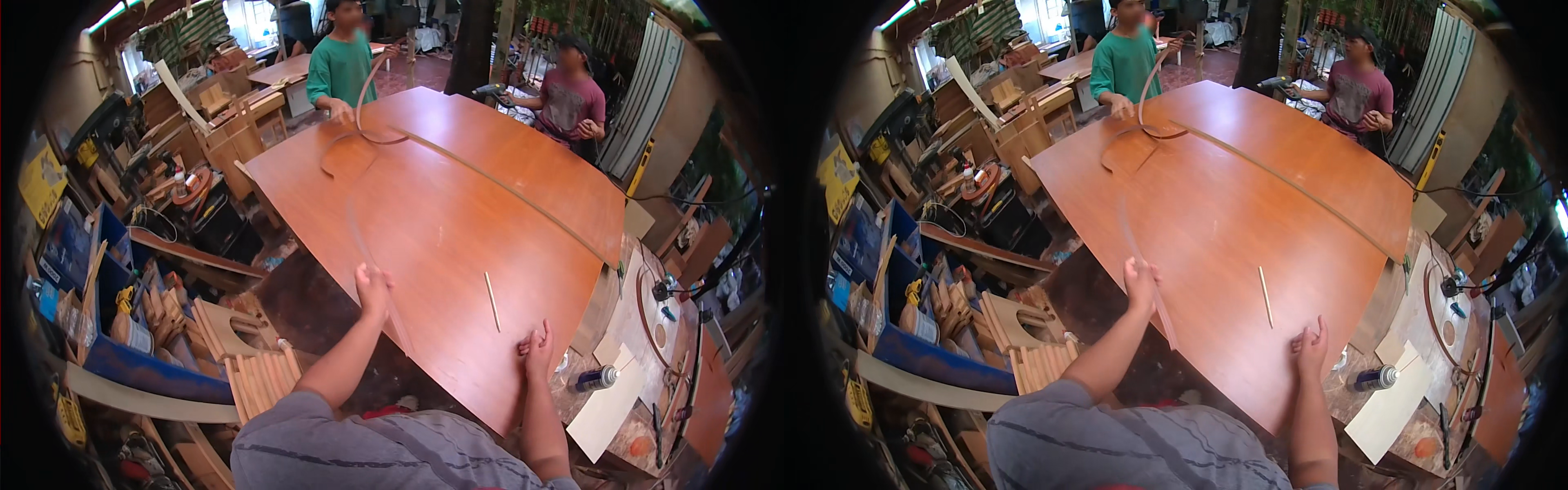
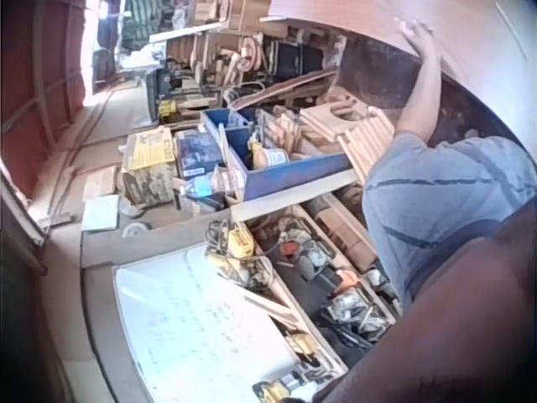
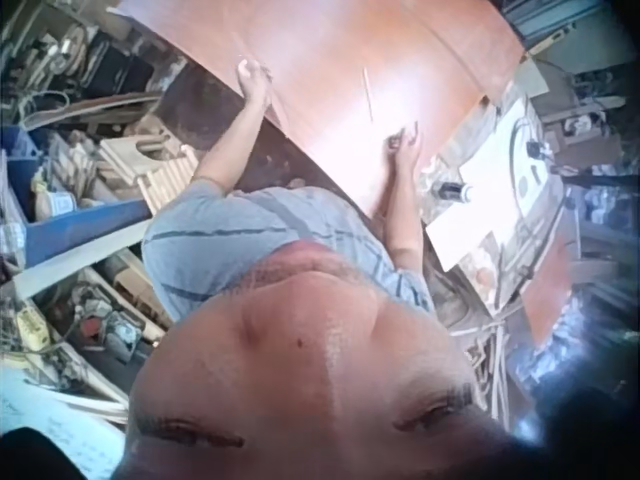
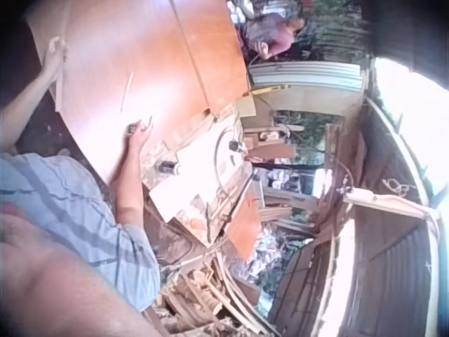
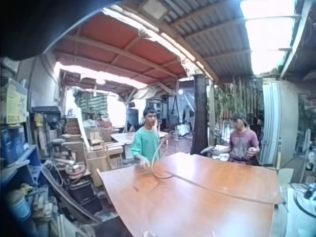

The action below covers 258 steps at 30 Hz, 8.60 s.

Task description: The person touches adhesive inside a container, positions and flexes a long edge-banding strip across a large wooden board, and points to the edges of the board.

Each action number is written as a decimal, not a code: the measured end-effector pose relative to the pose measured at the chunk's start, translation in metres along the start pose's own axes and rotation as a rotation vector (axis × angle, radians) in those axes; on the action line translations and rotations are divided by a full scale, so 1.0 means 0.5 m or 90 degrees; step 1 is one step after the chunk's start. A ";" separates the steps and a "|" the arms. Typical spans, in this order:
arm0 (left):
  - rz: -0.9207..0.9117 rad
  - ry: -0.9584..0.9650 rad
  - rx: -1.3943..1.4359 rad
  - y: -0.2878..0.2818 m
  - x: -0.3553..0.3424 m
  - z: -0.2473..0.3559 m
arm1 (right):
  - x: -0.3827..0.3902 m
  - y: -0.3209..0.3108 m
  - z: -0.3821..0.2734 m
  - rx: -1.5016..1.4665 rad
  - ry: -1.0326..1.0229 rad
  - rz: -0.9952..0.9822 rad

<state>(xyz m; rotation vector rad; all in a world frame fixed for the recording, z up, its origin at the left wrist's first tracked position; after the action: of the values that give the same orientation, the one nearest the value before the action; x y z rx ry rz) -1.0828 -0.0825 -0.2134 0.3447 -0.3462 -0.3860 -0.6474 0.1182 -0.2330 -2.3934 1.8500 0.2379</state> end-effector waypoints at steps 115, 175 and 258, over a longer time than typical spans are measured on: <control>-0.415 0.356 -0.626 0.211 0.229 -0.122 | 0.408 -0.190 -0.266 0.104 -0.084 -0.116; -0.942 0.240 -0.490 1.046 1.715 -0.959 | 0.415 -1.490 -0.180 0.818 0.245 -0.210; -0.867 0.249 -0.714 0.995 1.879 -1.174 | 0.448 -2.422 0.001 0.182 -0.140 0.559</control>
<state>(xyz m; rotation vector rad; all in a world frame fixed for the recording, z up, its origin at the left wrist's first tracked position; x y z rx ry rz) 0.1137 0.1078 -0.2955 -0.5264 0.5806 -1.7123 0.5792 0.2119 -0.2886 -1.2029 2.4750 0.2589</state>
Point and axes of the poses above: each hand's wrist, its own x-axis away from the middle knuckle, its own y-axis out of the palm, z = x × y, the point moved 9 cm from there along -x, towards the middle knuckle, and after that the axes turned 9 degrees about -y, right-handed, at the moved point
